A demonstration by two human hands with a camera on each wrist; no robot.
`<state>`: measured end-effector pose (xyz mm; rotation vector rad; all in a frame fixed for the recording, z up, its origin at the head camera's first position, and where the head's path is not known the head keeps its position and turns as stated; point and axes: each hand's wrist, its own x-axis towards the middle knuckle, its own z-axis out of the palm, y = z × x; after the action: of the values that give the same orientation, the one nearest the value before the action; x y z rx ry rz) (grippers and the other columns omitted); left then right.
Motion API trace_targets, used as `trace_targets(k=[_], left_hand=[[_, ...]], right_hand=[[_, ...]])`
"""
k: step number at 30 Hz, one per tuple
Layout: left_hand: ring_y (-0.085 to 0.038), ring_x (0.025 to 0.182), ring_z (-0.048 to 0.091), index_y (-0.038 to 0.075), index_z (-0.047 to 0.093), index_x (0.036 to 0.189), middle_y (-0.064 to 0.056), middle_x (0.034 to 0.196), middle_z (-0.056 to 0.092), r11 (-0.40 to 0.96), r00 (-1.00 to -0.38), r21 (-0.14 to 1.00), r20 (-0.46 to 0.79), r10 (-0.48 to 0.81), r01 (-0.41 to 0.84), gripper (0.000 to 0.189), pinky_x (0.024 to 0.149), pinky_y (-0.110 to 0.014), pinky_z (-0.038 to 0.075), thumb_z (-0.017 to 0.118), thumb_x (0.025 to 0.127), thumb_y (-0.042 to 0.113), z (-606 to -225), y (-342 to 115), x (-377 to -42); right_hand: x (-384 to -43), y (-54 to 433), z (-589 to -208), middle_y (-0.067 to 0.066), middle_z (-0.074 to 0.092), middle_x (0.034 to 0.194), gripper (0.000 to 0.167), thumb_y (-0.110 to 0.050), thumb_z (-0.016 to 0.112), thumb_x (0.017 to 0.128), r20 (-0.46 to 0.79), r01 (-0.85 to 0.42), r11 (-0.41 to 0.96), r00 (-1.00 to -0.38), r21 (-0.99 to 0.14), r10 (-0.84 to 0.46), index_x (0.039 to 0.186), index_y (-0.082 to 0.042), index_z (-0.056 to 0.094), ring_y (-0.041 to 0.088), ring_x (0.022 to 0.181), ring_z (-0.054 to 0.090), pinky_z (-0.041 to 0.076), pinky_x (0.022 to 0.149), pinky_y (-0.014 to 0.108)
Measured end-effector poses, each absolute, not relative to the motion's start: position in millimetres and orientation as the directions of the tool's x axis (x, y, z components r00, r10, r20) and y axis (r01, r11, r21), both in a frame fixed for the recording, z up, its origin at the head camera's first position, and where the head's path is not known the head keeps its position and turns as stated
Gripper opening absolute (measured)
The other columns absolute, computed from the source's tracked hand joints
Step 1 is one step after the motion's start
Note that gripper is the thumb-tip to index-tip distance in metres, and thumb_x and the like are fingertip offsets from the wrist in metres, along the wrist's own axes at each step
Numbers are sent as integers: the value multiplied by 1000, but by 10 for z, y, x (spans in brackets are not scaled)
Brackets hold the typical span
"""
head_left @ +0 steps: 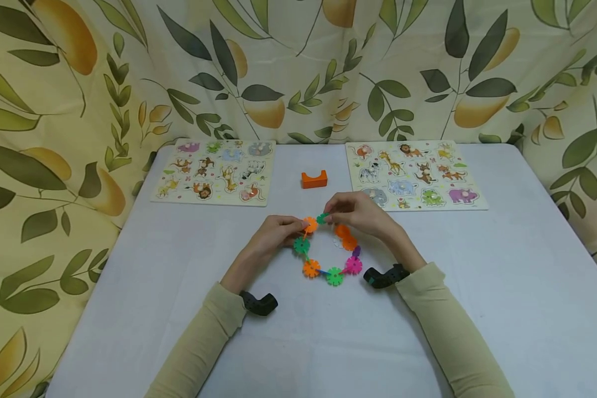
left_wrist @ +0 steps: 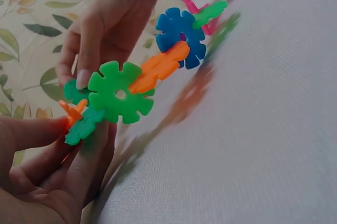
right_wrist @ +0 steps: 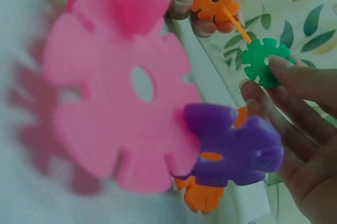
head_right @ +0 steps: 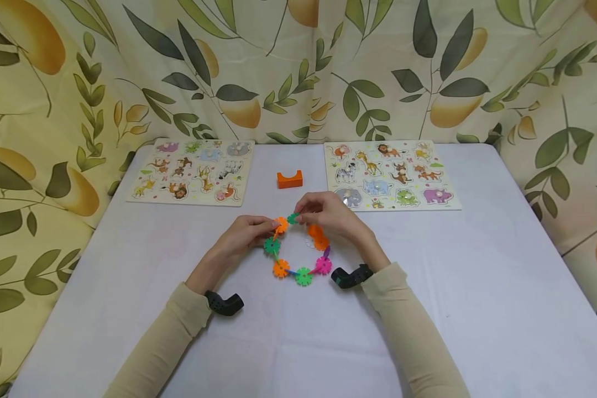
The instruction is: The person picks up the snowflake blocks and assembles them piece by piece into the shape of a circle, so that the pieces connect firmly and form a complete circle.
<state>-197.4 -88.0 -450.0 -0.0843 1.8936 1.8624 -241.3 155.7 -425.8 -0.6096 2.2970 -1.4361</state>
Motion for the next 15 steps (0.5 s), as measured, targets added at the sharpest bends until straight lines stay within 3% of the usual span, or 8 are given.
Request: trace_targets(k=[15], left_hand=[[-10, 83, 69, -6, 74, 119, -10, 106, 75, 74, -880, 921, -387, 276, -382, 30, 77, -23, 60, 69, 100, 17, -4479, -869, -1962]], right_hand=[[-2372, 1501, -4263, 7, 77, 93, 5, -4, 77, 91, -21, -238, 437, -860, -868, -510, 93, -8, 80, 21, 85, 71, 56, 77, 25]])
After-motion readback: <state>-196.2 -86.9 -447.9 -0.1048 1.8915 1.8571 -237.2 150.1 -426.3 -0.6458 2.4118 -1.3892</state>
